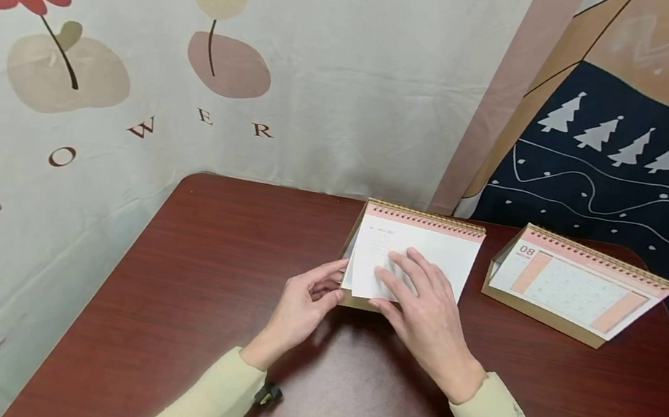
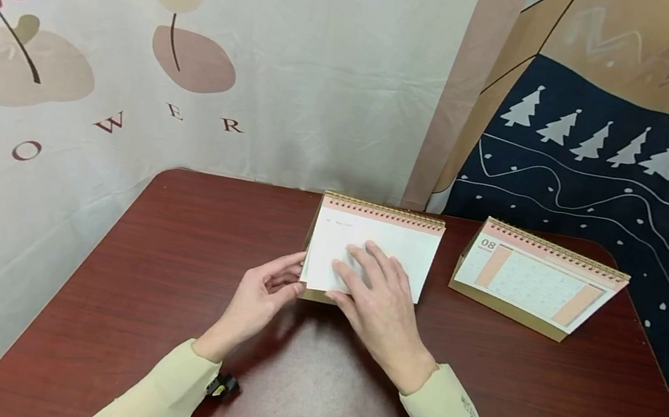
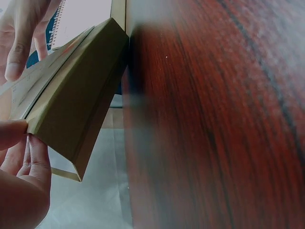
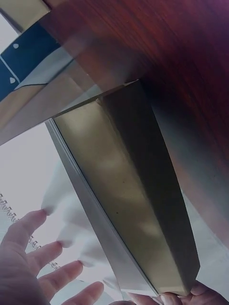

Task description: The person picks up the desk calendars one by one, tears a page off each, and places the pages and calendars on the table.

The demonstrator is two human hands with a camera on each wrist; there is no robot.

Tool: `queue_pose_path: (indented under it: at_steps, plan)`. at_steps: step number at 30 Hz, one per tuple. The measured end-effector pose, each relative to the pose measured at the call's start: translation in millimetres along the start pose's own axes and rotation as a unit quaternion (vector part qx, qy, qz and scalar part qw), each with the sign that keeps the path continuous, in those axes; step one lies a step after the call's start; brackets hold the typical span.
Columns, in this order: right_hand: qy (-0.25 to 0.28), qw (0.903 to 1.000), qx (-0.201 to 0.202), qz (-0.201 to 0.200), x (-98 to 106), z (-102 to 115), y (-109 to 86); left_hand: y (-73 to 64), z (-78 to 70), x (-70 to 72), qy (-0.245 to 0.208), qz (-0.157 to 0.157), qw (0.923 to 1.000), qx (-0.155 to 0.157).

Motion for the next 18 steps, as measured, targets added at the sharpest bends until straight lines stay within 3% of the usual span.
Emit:
queue_pose_path:
  at_steps: [18]
  plan:
    - [0.031,0.9987,-0.008,-0.039,12.3,-2.1,-6.9,0.8,1.2,-0.6,-0.017,0.005,0.9998,0.002]
Point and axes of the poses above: each hand's wrist, its own y-axis towards the middle knuckle, its own x-axis out of the back of the hand, z = x × y, the point moved 6 cm from there along y, towards the middle knuckle, and after that the axes turned 13 degrees about x, right-handed, at the moved point
